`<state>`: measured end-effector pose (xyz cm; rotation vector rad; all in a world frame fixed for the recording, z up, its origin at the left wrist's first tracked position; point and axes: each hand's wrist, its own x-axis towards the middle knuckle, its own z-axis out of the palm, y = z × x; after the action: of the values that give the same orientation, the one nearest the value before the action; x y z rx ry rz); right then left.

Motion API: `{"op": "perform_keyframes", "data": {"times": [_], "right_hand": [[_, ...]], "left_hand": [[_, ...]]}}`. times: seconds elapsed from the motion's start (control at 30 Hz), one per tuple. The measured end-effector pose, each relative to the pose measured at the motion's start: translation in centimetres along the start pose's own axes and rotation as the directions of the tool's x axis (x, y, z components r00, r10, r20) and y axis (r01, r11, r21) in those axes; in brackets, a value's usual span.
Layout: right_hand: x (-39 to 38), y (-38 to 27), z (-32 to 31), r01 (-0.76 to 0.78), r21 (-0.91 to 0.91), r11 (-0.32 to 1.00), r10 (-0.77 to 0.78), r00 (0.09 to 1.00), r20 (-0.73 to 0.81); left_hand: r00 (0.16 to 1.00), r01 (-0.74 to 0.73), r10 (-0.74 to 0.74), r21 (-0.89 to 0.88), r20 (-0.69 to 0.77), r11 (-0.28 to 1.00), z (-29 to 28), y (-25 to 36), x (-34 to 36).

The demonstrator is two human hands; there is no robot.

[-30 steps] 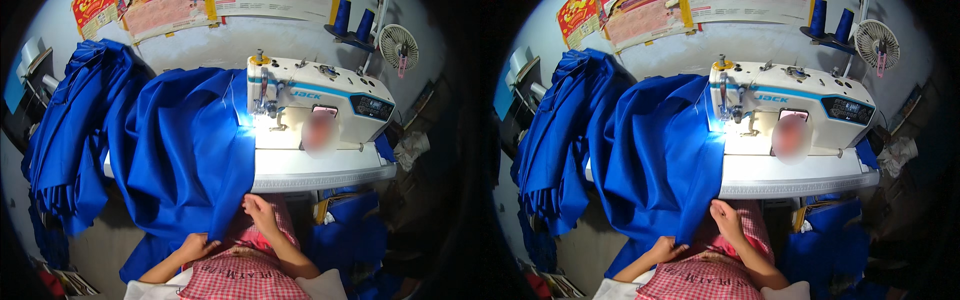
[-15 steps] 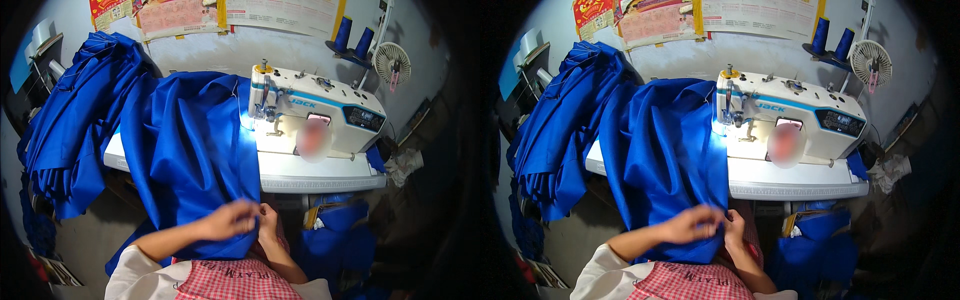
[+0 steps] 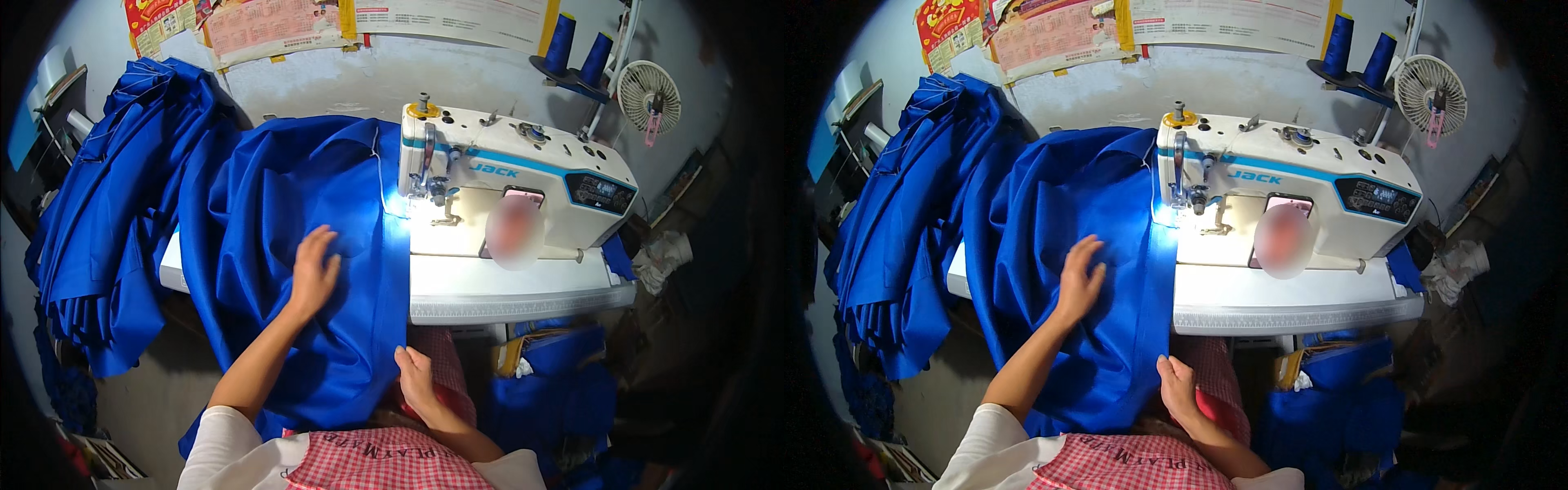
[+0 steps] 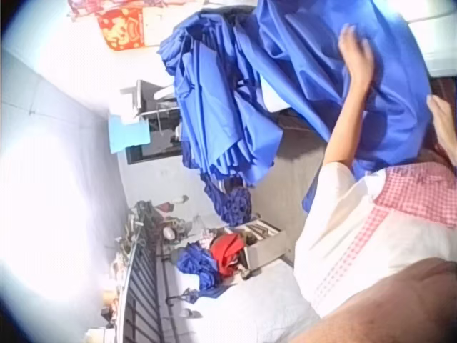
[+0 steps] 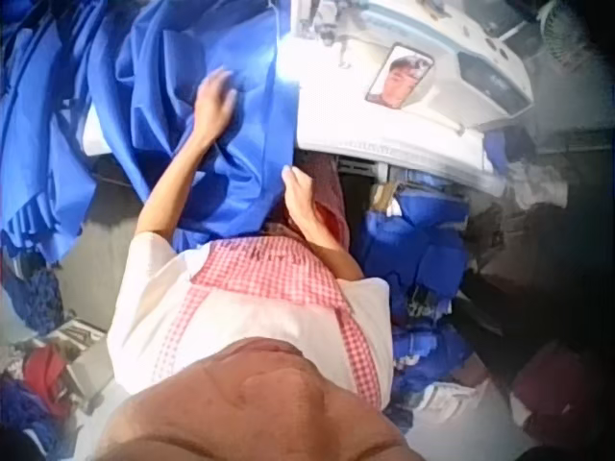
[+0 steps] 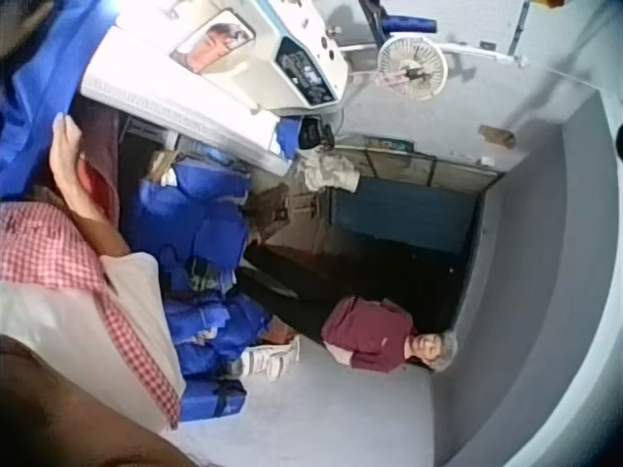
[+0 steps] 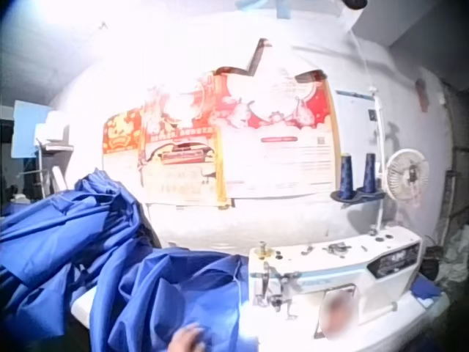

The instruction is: The person sews a blue fabric using a sewing machine. They guide the fabric under the needle, stitch along the edge, and adjust the material as needed. The person briefly handles a phone before resuming sewing.

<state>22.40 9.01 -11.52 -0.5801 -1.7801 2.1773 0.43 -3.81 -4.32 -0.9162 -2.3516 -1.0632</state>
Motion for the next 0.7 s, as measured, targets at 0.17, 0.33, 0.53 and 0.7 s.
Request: {"op": "perform_keyframes", "data": {"times": [0.17,0.33,0.53,0.7], "right_hand": [[0.1,0.3,0.3,0.085,-0.160,0.983,-0.077,0.996,0.055],[-0.4,-4.6,-1.6,0.396,-0.479,0.783,-0.272,0.911,0.310],[6.1,-9.6,-1.3,0.670,-0.708,0.225,-0.552,0.686,0.474],[7.4,-7.4,-2.0,0.785,-0.596,0.168,-0.604,0.560,0.567]], "left_hand": [[0.875,-0.330,0.337,-0.082,0.348,0.940,2.8,4.8,3.9],[0.818,-0.317,0.340,-0.130,0.463,0.939,6.0,4.1,3.9],[0.833,-0.327,0.389,-0.217,0.395,0.920,3.6,3.7,0.5],[0.892,-0.246,0.302,-0.201,0.335,0.948,3.6,4.0,2.6]]}}
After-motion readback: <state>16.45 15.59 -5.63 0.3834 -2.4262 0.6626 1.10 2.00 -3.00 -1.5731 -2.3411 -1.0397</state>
